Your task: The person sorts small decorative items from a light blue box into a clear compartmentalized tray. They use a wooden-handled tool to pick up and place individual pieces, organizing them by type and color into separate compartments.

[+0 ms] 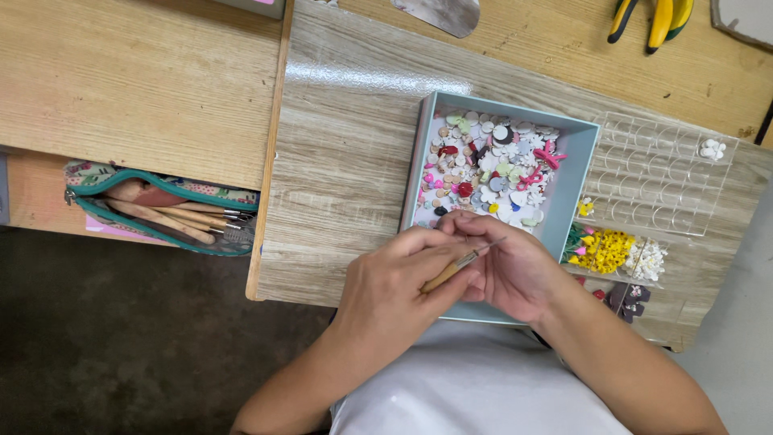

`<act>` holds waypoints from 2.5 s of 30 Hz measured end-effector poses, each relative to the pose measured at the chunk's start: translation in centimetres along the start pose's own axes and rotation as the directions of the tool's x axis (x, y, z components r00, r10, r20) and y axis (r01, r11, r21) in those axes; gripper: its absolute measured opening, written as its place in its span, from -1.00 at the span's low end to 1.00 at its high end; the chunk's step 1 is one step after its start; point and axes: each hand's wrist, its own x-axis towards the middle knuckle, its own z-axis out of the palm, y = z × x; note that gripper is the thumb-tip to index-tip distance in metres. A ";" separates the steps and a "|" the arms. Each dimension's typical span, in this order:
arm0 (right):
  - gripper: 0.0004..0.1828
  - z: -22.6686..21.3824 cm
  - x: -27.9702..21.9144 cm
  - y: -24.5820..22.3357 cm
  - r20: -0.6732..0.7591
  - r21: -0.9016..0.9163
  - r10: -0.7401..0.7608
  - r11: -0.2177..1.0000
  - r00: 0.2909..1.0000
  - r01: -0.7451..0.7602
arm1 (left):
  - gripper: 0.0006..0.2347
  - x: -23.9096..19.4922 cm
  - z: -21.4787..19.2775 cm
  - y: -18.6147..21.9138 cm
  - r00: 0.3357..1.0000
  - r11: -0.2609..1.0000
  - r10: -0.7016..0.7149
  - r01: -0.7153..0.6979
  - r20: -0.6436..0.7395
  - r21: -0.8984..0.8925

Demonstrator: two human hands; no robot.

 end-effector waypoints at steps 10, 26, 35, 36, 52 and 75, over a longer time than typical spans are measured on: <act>-0.83 0.9 -0.6 -1.7 0.012 -0.305 -0.237 0.924 0.971 0.229 | -0.86 0.8 -2.4 0.1 0.988 0.953 -0.101 0.062 -0.118 -0.297; -0.86 3.7 2.7 -3.8 0.571 -0.801 -0.602 -0.559 0.558 0.217 | -0.86 0.7 -2.4 -1.9 0.953 0.978 -0.174 0.139 -0.247 -0.156; -0.82 3.7 3.0 -3.6 0.554 -0.814 -0.601 -0.535 0.577 0.224 | -0.82 1.1 -1.6 -2.4 0.939 0.945 -0.194 0.101 -0.285 -0.312; -0.83 3.7 3.0 -3.6 0.560 -0.811 -0.600 -0.538 0.571 0.229 | -0.81 1.1 -1.6 -2.4 0.940 0.946 -0.193 0.103 -0.281 -0.307; -0.96 3.4 0.4 -3.9 0.449 -0.859 -0.681 -0.149 0.578 0.491 | -0.84 1.1 -1.9 -1.9 0.947 0.957 -0.155 0.074 -0.282 -0.279; -0.88 -5.6 -5.0 -0.7 0.468 0.276 -0.087 0.960 0.880 -0.052 | -0.90 1.0 1.8 2.0 0.983 0.945 -0.020 -0.041 -0.182 -0.325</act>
